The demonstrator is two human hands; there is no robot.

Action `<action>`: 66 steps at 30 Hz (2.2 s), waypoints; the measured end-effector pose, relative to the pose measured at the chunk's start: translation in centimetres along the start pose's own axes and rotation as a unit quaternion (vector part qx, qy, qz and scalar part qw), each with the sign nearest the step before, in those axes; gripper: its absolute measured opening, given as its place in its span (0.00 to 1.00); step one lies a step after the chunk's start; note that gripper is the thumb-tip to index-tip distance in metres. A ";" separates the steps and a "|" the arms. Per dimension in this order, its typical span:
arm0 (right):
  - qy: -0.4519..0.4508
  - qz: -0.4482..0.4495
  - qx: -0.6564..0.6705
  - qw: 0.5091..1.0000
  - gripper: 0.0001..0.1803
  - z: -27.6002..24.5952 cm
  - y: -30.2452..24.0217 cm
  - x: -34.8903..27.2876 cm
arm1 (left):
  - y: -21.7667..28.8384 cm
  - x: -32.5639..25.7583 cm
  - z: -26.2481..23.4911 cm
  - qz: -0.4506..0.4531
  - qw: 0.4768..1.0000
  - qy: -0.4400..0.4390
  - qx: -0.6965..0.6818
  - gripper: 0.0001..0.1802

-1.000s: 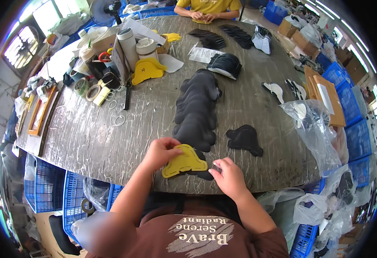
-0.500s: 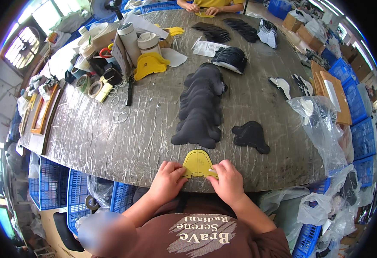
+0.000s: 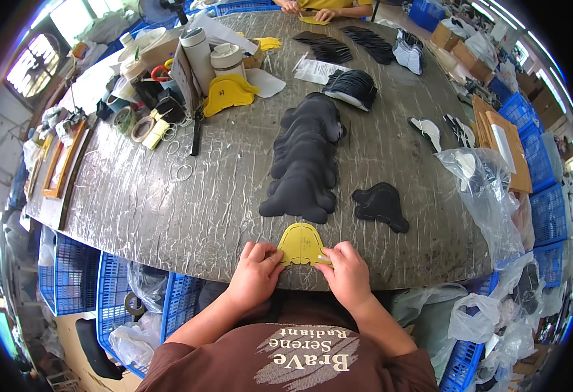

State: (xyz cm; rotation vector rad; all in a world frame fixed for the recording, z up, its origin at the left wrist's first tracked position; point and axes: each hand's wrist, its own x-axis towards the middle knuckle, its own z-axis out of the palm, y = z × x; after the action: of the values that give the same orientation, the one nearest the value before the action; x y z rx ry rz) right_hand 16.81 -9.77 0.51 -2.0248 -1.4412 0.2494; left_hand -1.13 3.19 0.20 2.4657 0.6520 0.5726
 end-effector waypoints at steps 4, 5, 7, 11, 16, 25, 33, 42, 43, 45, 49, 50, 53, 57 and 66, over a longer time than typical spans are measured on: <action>0.002 -0.006 -0.001 1.000 0.18 0.1 0.1 0.1 | 0.0 -0.1 0.0 -0.004 1.000 0.002 -0.008 0.14; 0.001 -0.006 -0.001 1.000 0.18 0.1 0.1 0.1 | -0.1 -0.1 0.0 -0.005 1.000 0.002 -0.008 0.14; 0.004 -0.005 0.000 1.000 0.18 0.0 0.1 0.0 | 0.1 -0.1 0.0 -0.008 1.000 -0.001 -0.010 0.14; 0.007 -0.008 -0.001 1.000 0.18 0.1 0.2 0.0 | 0.0 -0.3 0.1 -0.006 1.000 0.002 -0.009 0.14; 0.011 -0.008 0.000 1.000 0.18 0.2 0.2 0.1 | 0.3 -0.3 0.1 -0.011 1.000 -0.003 0.009 0.13; 0.018 -0.010 0.003 1.000 0.18 0.2 0.3 0.1 | 0.5 -0.1 0.1 -0.011 1.000 -0.013 0.002 0.13; 0.017 -0.010 0.002 1.000 0.18 0.2 0.3 0.1 | 0.5 -0.2 0.1 -0.015 1.000 -0.004 -0.011 0.12; 0.007 -0.003 0.003 1.000 0.17 0.1 0.2 0.1 | 0.7 -0.4 0.5 0.039 0.995 -0.058 0.070 0.18; 0.010 -0.004 0.003 1.000 0.17 0.1 0.1 0.2 | 0.8 -0.5 0.7 0.051 0.993 -0.077 0.079 0.19; 0.010 -0.006 0.001 1.000 0.17 0.0 0.2 0.2 | 1.3 -0.3 1.0 0.064 0.991 -0.076 0.089 0.19; 0.009 -0.010 -0.005 1.000 0.17 0.0 0.1 0.2 | 2.7 -0.1 1.3 0.130 0.976 -0.090 0.147 0.22; 0.009 -0.010 -0.005 1.000 0.17 0.0 0.1 0.2 | 3.0 -0.2 1.4 0.137 0.969 -0.111 0.173 0.24; -0.010 -0.003 -0.004 1.000 0.16 -0.3 0.0 0.3 | 3.3 -0.3 2.2 0.158 0.948 -0.140 0.237 0.29; -0.022 -0.010 0.045 0.999 0.10 -1.3 0.5 1.8 | 4.0 -0.1 2.0 0.165 0.941 -0.161 0.248 0.38; -0.101 -0.034 0.298 0.949 0.05 0.2 -2.9 6.5 | 3.6 -0.3 2.9 0.181 0.930 -0.138 0.290 0.31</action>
State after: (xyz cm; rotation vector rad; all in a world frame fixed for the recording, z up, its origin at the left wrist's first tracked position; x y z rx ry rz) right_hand 16.97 -3.30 3.37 -1.4822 -1.3417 0.7806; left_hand 1.31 -0.75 -0.04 3.1796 0.2683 0.1554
